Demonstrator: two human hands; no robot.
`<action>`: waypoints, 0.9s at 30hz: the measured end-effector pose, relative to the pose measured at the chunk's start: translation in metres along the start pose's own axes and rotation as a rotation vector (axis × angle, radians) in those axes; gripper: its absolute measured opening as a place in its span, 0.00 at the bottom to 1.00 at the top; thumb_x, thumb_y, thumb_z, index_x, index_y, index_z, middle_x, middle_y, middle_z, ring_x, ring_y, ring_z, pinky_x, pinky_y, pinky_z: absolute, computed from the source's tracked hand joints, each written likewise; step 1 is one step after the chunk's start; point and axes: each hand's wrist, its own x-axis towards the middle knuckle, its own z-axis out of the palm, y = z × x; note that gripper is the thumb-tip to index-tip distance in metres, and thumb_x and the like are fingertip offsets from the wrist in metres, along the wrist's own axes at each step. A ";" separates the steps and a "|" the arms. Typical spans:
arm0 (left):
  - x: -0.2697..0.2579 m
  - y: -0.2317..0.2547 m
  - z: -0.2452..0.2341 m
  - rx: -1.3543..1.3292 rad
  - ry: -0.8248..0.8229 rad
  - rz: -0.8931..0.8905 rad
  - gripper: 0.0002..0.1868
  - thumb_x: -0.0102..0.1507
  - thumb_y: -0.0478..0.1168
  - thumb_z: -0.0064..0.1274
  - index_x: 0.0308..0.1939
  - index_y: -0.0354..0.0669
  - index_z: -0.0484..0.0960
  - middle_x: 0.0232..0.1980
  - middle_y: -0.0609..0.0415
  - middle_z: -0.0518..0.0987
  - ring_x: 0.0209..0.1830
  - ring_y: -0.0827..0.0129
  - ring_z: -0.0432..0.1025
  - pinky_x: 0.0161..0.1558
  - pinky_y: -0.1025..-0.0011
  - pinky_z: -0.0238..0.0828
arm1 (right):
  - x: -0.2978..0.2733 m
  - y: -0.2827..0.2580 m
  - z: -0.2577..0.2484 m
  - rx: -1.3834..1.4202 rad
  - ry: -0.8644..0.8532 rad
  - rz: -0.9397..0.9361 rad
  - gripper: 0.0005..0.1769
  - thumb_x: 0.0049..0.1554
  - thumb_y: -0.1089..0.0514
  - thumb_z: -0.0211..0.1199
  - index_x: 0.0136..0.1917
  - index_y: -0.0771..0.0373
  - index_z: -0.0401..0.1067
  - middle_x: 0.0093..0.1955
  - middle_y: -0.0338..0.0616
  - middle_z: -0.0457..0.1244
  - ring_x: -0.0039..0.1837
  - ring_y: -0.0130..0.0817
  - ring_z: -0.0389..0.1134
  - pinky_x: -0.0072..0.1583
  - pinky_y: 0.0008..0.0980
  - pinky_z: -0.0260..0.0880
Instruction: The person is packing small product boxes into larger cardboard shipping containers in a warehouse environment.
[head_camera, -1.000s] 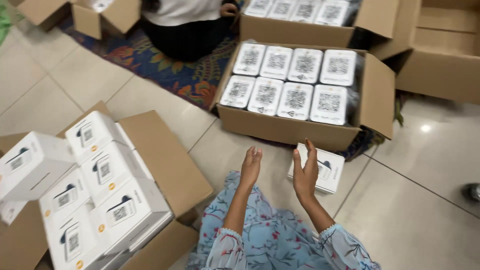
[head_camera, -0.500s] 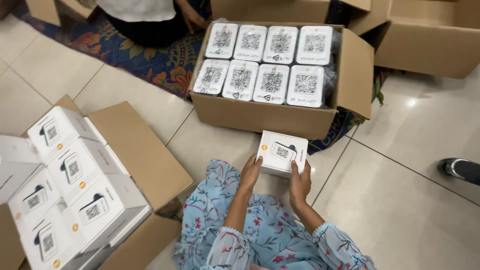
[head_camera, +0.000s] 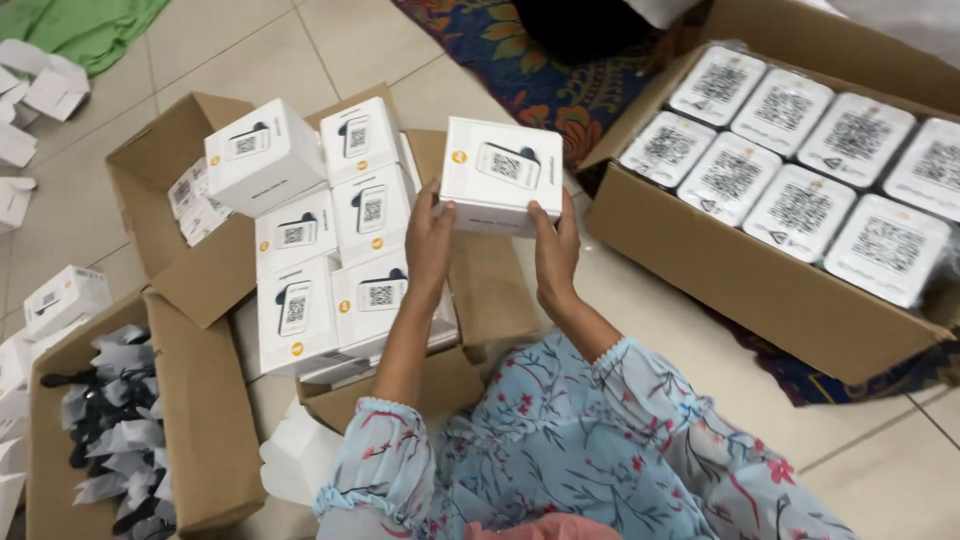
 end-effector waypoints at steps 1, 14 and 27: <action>0.007 0.002 -0.016 -0.001 0.020 0.000 0.25 0.69 0.43 0.47 0.69 0.43 0.70 0.69 0.47 0.73 0.69 0.58 0.68 0.66 0.64 0.63 | 0.014 -0.007 0.024 0.001 -0.019 -0.004 0.35 0.60 0.45 0.60 0.76 0.59 0.61 0.69 0.48 0.63 0.68 0.36 0.63 0.67 0.33 0.61; 0.053 -0.069 -0.051 -0.111 0.208 -0.086 0.33 0.69 0.44 0.46 0.78 0.42 0.58 0.77 0.44 0.63 0.77 0.57 0.59 0.73 0.64 0.54 | 0.178 0.073 0.248 -0.554 -0.505 -0.125 0.42 0.63 0.36 0.62 0.70 0.75 0.62 0.67 0.71 0.60 0.69 0.56 0.65 0.67 0.45 0.66; 0.087 -0.081 -0.067 -0.075 0.052 -0.075 0.31 0.70 0.40 0.42 0.79 0.50 0.58 0.80 0.48 0.61 0.80 0.58 0.56 0.75 0.65 0.50 | 0.173 0.028 0.285 -0.524 -0.418 -0.215 0.28 0.63 0.41 0.54 0.61 0.66 0.77 0.51 0.56 0.73 0.54 0.47 0.76 0.58 0.39 0.72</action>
